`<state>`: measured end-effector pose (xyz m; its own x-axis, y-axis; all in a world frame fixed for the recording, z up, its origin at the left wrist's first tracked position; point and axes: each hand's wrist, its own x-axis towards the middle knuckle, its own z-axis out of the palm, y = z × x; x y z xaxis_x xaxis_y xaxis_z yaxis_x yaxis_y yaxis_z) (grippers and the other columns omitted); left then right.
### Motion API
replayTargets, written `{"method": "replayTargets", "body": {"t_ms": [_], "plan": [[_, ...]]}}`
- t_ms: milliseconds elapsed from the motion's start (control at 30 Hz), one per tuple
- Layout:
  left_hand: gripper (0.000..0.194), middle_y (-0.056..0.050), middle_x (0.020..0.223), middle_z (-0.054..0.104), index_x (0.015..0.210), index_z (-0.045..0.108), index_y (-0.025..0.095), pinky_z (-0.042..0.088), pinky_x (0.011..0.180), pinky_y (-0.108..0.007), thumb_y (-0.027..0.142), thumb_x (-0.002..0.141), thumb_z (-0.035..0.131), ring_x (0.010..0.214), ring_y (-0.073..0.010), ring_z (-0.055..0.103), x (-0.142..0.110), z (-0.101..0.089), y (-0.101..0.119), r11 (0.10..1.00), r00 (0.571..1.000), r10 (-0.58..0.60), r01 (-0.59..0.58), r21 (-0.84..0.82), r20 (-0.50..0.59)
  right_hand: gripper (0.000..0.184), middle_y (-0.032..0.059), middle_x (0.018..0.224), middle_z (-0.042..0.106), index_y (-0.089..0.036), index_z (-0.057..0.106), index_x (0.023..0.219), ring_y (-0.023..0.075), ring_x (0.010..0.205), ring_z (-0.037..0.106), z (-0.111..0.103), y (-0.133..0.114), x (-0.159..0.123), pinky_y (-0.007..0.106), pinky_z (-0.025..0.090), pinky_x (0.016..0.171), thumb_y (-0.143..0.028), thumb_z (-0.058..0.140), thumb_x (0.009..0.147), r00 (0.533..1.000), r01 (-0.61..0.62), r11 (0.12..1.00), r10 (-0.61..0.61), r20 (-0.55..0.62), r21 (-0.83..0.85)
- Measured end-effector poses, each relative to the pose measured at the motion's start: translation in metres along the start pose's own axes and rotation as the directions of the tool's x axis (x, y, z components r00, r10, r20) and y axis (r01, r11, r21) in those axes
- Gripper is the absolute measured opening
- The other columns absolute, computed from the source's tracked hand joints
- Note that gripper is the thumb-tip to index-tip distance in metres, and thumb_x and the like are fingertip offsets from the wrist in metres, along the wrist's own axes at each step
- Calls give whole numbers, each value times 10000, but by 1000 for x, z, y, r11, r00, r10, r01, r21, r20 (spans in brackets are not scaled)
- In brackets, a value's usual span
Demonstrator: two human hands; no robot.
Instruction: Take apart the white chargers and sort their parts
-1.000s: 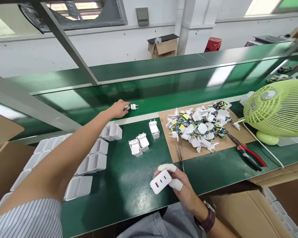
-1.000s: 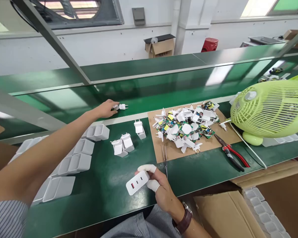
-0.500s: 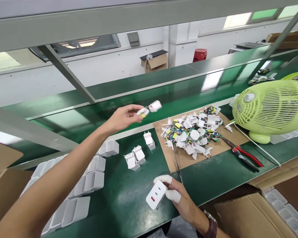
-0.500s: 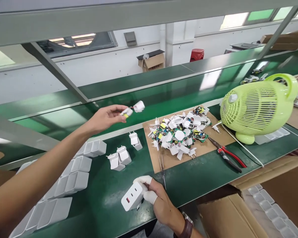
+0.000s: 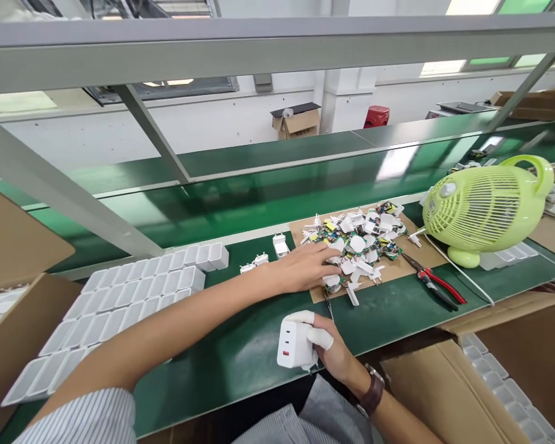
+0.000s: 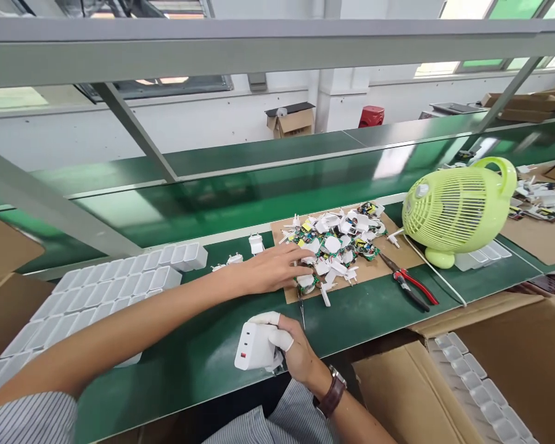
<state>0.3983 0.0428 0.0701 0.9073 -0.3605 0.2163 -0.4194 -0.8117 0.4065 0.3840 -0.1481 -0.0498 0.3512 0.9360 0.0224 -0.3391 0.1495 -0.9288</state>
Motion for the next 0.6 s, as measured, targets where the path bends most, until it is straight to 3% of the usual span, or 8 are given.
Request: {"method": "replayTargets", "body": {"t_ms": [67,167,267,367,433,500,533,600], "plan": [[382,-185,1391,645,1274,727,225,512,996,-458,322,906,764,1198,-370,635,-19,-16,18,995,996,-60,55,-77,-61,411,60,931,727,-202,772,1124,228,803,641,2,-10,-1,336,528,720,-504,581,920,999,31,997,-31,-11,-69],[803,-140,1415,653,1526,523,277,546,999,-406,468,819,854,1219,-344,671,-59,-28,54,971,987,-154,141,-191,-50,364,47,914,728,-210,736,1162,207,781,628,8,-28,-1,330,535,723,-473,589,958,998,33,982,-42,-43,-187],[965,-140,1474,617,1595,412,311,554,1011,-447,463,772,892,1256,-386,656,-101,-11,80,966,973,-232,230,-114,0,294,31,946,726,-210,691,1189,182,784,621,17,-40,-2,316,542,751,-379,634,956,998,-19,957,2,-60,-290],[849,-139,1566,522,1656,226,325,542,1051,-488,285,951,700,1358,-368,578,-132,18,86,936,936,-349,351,-35,39,235,25,941,737,-203,688,1138,179,801,654,23,-51,-2,303,549,760,-345,637,958,999,-53,909,45,-29,-413],[827,-125,1552,522,1657,174,328,544,1058,-469,156,963,589,1360,-329,567,-145,31,84,911,911,-409,411,-36,42,234,37,994,755,-212,687,1151,191,866,690,16,-65,-3,314,556,812,-354,614,979,1000,-26,862,15,-26,-506],[801,-101,1476,567,1614,265,328,559,1035,-425,110,913,586,1285,-291,606,-154,36,83,877,881,-473,473,-84,23,263,61,1085,760,-227,679,1186,214,966,704,-5,-86,-7,349,549,901,-383,578,999,988,11,759,-107,-107,-651],[765,-88,1435,585,1573,331,324,565,1017,-406,110,890,601,1240,-276,625,-158,36,83,853,859,-512,510,-116,9,281,79,1118,757,-230,678,1189,232,1000,702,-22,-98,-11,370,542,925,-403,563,1000,965,-1,664,-197,-176,-748],[668,-66,1383,598,1480,428,313,575,966,-372,137,867,629,1155,-250,651,-166,34,86,801,813,-582,570,-185,-15,315,133,1084,750,-204,683,1161,280,969,701,-65,-121,-21,421,537,903,-396,496,996,893,-150,353,-353,-280,-924]]}}
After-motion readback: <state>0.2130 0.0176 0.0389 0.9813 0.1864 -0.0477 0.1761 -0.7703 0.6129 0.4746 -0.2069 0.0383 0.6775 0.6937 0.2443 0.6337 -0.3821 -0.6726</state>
